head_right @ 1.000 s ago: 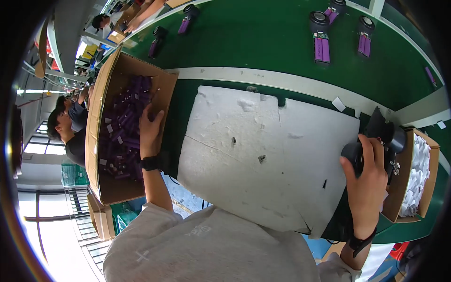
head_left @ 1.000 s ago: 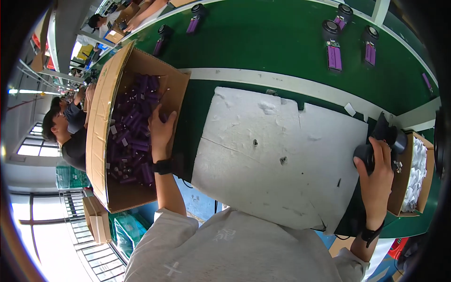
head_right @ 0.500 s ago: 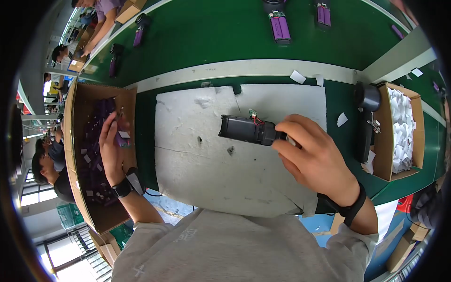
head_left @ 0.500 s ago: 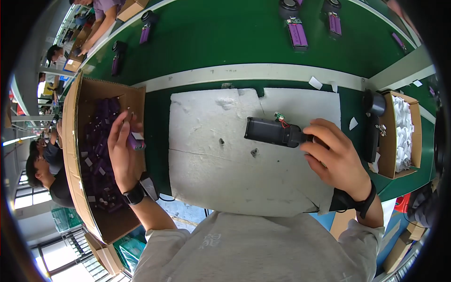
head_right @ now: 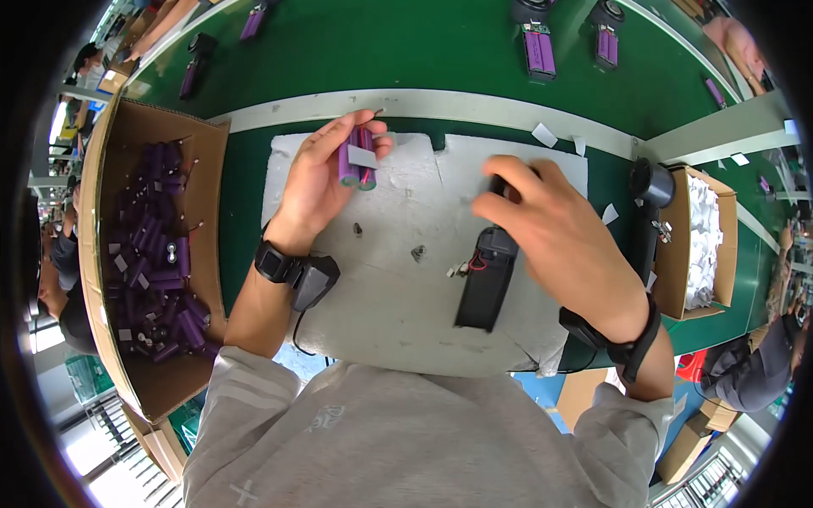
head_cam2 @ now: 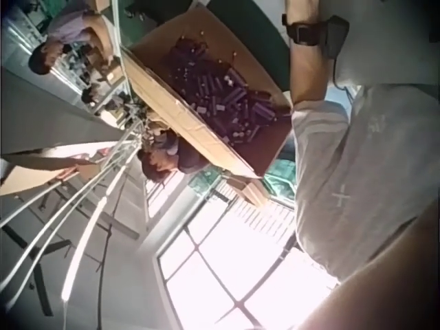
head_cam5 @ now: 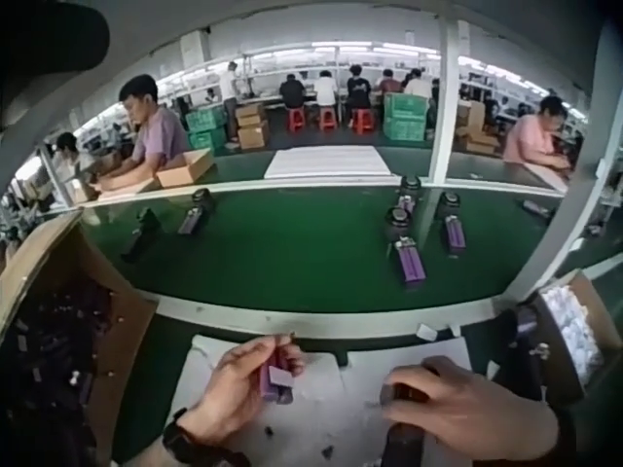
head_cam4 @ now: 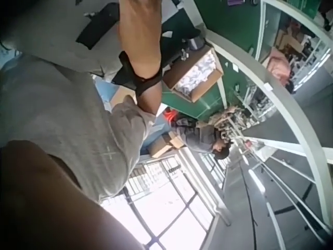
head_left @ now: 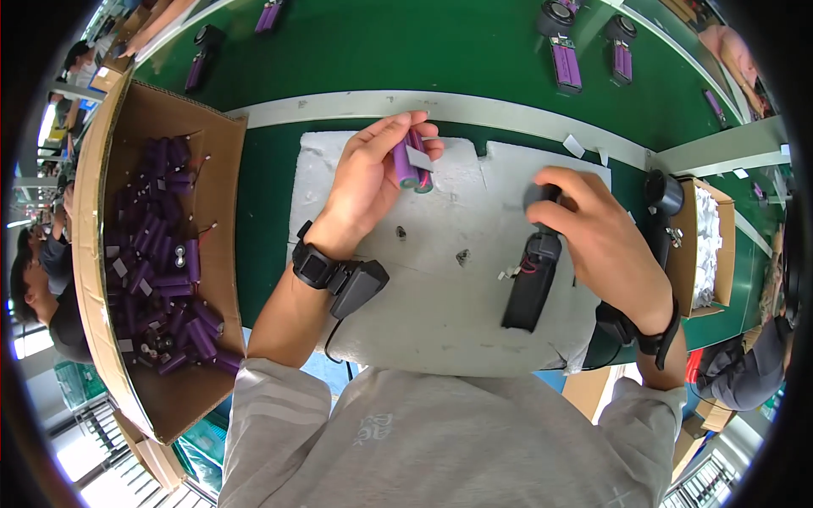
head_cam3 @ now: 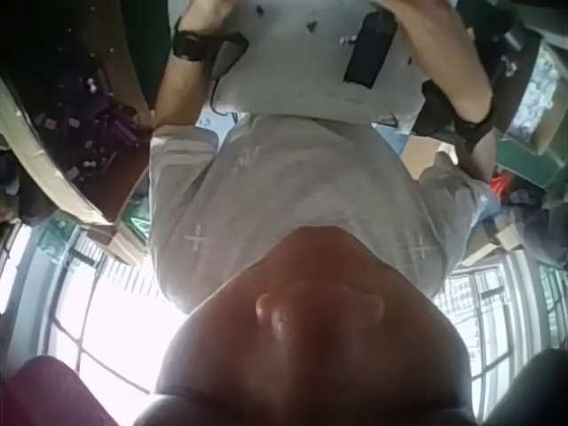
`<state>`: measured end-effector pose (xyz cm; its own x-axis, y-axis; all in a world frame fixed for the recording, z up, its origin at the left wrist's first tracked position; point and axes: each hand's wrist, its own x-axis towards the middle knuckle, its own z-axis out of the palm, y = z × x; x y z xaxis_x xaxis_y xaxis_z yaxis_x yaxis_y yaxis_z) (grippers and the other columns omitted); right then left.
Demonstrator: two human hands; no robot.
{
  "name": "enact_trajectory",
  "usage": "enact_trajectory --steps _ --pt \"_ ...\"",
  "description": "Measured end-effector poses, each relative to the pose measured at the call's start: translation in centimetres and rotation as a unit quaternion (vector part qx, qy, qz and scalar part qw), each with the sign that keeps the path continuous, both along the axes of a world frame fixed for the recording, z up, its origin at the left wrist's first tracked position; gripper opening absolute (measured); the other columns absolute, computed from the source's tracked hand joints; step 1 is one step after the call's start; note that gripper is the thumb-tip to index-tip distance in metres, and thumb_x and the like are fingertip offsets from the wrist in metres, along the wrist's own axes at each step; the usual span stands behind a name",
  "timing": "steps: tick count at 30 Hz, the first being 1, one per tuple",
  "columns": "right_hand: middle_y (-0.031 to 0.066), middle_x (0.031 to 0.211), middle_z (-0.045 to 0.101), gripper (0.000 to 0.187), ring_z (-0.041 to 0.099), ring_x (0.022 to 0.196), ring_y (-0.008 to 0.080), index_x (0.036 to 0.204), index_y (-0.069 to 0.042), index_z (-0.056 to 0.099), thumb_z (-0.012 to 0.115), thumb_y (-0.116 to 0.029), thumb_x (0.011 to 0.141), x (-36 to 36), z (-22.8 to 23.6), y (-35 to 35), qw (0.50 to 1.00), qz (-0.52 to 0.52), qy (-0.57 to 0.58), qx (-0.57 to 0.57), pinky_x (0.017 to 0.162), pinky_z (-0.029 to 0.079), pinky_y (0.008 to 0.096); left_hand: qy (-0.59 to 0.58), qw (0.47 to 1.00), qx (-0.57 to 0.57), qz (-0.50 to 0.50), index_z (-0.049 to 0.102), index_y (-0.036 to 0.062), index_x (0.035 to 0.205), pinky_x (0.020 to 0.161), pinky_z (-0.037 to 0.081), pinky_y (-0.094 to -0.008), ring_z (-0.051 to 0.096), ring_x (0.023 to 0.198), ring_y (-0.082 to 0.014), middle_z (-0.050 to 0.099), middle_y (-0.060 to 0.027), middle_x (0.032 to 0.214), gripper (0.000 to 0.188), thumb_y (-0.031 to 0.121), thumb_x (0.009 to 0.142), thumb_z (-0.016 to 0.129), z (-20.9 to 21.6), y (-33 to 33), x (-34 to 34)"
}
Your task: Assembling a portable electronic device by connecting internal wiring and inserting rechargeable batteries.
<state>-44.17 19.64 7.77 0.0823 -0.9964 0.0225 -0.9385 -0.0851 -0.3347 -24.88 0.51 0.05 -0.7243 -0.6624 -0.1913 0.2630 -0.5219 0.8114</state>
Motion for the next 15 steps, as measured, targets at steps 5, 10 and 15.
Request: enact_trajectory --steps 5,10,15 --pt "0.0096 0.123 0.052 0.036 0.052 0.105 0.0319 0.096 -0.005 0.062 0.055 0.019 0.070 0.9 -2.2 -5.3 0.992 0.101 -0.050 -0.055 0.085 0.047 0.0402 0.000 1.000 -0.002 -0.001 0.059 -0.0038 0.117 0.082 0.054 -0.0341 0.065 0.095 -0.0232 0.066 -0.0130 0.107 0.029 0.017 0.100 0.047 -0.6 0.6 0.2" --pt "0.0097 0.126 0.052 0.044 0.052 0.108 0.0334 0.102 -0.008 0.067 0.055 0.018 0.069 2.2 -3.7 -6.2 0.989 0.065 -0.106 -0.080 0.089 0.047 0.0388 -0.002 1.000 0.010 0.017 0.059 -0.0036 0.118 0.086 0.054 -0.0349 0.065 0.097 -0.0229 0.066 -0.0135 0.109 0.029 0.017 0.101 0.047 -0.3 1.3 0.1" --pt "0.0121 0.127 0.053 0.048 0.056 0.108 0.0289 0.119 -0.008 0.062 0.060 0.012 0.075 2.7 -2.0 -4.0 0.977 0.041 -0.068 -0.198 0.089 0.048 0.0377 0.109 0.991 0.047 0.063 0.057 -0.0029 0.121 0.092 0.052 -0.0348 0.064 0.103 -0.0236 0.064 -0.0141 0.115 0.031 0.019 0.101 0.049 0.2 2.3 -0.1"
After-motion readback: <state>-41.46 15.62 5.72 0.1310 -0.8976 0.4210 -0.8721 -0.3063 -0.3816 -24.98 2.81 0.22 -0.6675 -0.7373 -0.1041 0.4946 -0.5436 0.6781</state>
